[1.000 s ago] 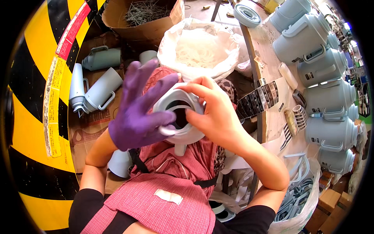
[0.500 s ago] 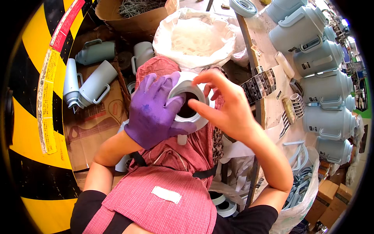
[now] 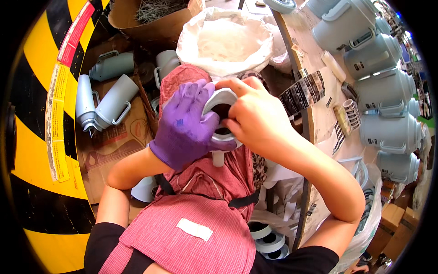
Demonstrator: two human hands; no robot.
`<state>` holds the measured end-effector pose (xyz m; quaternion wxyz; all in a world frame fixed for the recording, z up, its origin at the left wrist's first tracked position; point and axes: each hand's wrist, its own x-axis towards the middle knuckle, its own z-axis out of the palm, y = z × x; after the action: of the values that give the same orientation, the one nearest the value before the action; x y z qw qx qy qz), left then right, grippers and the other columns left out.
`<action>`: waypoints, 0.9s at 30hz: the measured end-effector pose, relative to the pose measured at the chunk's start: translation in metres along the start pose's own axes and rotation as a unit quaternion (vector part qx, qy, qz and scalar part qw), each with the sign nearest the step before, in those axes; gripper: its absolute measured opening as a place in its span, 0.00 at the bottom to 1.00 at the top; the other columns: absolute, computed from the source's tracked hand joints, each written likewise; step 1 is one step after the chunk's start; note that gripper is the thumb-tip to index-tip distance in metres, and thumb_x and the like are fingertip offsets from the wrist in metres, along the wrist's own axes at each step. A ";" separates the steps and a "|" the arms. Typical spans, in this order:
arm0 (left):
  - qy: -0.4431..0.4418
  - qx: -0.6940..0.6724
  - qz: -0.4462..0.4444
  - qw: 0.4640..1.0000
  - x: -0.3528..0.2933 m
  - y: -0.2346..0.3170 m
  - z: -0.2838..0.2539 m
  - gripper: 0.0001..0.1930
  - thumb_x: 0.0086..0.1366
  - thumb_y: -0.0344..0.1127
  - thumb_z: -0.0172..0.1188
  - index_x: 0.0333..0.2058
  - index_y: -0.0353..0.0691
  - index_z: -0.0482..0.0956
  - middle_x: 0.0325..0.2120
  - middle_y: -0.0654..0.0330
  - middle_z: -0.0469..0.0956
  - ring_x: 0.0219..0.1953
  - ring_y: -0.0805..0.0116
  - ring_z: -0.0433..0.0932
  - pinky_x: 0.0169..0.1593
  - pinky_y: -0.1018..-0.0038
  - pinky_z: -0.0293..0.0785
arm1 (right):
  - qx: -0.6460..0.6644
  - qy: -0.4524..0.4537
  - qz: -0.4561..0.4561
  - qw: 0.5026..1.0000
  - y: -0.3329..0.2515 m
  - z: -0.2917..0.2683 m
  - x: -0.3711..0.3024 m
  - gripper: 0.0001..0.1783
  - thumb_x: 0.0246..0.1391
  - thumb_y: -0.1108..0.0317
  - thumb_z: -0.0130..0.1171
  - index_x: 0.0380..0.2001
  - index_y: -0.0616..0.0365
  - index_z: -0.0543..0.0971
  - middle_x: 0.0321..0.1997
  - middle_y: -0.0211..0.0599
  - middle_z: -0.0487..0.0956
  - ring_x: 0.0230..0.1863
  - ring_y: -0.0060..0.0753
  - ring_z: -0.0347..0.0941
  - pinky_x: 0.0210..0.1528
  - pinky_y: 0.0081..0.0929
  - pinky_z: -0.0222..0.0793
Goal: The person assembles thermoses by applying labels to the outer flasks, inserting plastic liners, and attaching handles.
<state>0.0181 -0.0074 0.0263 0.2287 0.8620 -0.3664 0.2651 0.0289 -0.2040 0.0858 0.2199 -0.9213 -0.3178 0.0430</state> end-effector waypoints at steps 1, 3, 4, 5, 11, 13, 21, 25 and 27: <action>-0.006 0.005 0.004 1.000 0.000 0.001 -0.002 0.26 0.51 0.56 0.72 0.30 0.35 0.80 0.46 0.40 0.79 0.50 0.40 0.80 0.55 0.49 0.75 | -0.030 0.002 0.016 0.999 -0.004 0.001 0.000 0.06 0.47 0.70 0.67 0.23 0.61 0.86 0.60 0.33 0.77 0.55 0.48 0.71 0.55 0.40 0.75; -0.008 -0.010 0.009 1.000 0.003 -0.001 -0.002 0.26 0.51 0.57 0.72 0.29 0.36 0.79 0.47 0.40 0.79 0.50 0.40 0.80 0.55 0.50 0.75 | -0.033 0.013 0.016 0.999 -0.003 0.005 -0.001 0.06 0.47 0.70 0.67 0.23 0.61 0.86 0.59 0.34 0.77 0.55 0.48 0.71 0.55 0.40 0.75; -0.005 -0.023 0.010 1.000 0.005 -0.002 -0.001 0.26 0.51 0.58 0.72 0.28 0.36 0.79 0.47 0.40 0.79 0.50 0.40 0.80 0.56 0.51 0.75 | -0.040 0.022 0.012 0.999 0.000 0.006 -0.002 0.06 0.46 0.70 0.67 0.24 0.61 0.87 0.58 0.34 0.77 0.55 0.48 0.70 0.55 0.40 0.75; -0.003 -0.036 0.004 0.999 0.001 -0.002 -0.001 0.25 0.48 0.55 0.75 0.26 0.36 0.79 0.50 0.38 0.78 0.53 0.37 0.78 0.58 0.51 0.74 | 0.002 0.027 -0.007 1.000 0.006 0.006 -0.004 0.06 0.47 0.69 0.68 0.25 0.60 0.87 0.61 0.37 0.76 0.57 0.50 0.69 0.57 0.41 0.74; -0.010 -0.292 -0.062 0.954 -0.010 -0.011 0.001 0.20 0.44 0.39 0.81 0.26 0.35 0.79 0.59 0.34 0.71 0.59 0.35 0.74 0.62 0.53 0.71 | 0.198 0.054 -0.050 0.977 0.020 0.018 -0.018 0.08 0.55 0.63 0.69 0.33 0.54 0.89 0.69 0.50 0.70 0.62 0.58 0.64 0.67 0.47 0.59; 0.011 -0.320 -0.061 0.945 -0.005 -0.010 0.003 0.20 0.45 0.40 0.80 0.26 0.35 0.78 0.57 0.35 0.73 0.57 0.33 0.75 0.59 0.52 0.72 | 0.211 0.110 -0.051 0.970 0.020 0.027 -0.022 0.08 0.56 0.63 0.68 0.35 0.55 0.88 0.68 0.55 0.71 0.61 0.56 0.68 0.66 0.46 0.61; -0.040 -0.247 0.005 0.968 0.010 0.001 0.009 0.22 0.44 0.41 0.80 0.28 0.36 0.77 0.55 0.37 0.75 0.56 0.33 0.76 0.58 0.49 0.73 | 0.128 0.164 -0.077 0.975 0.017 0.023 -0.048 0.07 0.55 0.66 0.69 0.34 0.58 0.87 0.66 0.63 0.71 0.64 0.63 0.71 0.65 0.45 0.67; 0.017 -0.284 -0.024 0.959 0.004 -0.001 0.019 0.29 0.44 0.43 0.82 0.40 0.41 0.75 0.57 0.37 0.73 0.59 0.33 0.73 0.61 0.49 0.70 | 0.210 0.206 -0.052 0.954 0.038 0.029 -0.059 0.11 0.60 0.63 0.66 0.40 0.59 0.86 0.63 0.56 0.76 0.62 0.55 0.74 0.63 0.42 0.68; -0.011 -0.339 -0.033 0.940 0.005 -0.016 0.009 0.25 0.43 0.43 0.83 0.34 0.41 0.77 0.58 0.34 0.71 0.60 0.34 0.74 0.61 0.51 0.72 | 0.341 0.323 0.066 0.880 0.058 0.023 -0.071 0.13 0.67 0.64 0.58 0.48 0.60 0.83 0.57 0.45 0.81 0.57 0.40 0.77 0.59 0.34 0.71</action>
<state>0.0359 -0.0049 0.0192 0.5120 0.7478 -0.4087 0.1081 0.0005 -0.2793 0.0356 0.6074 -0.7711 -0.1333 -0.1369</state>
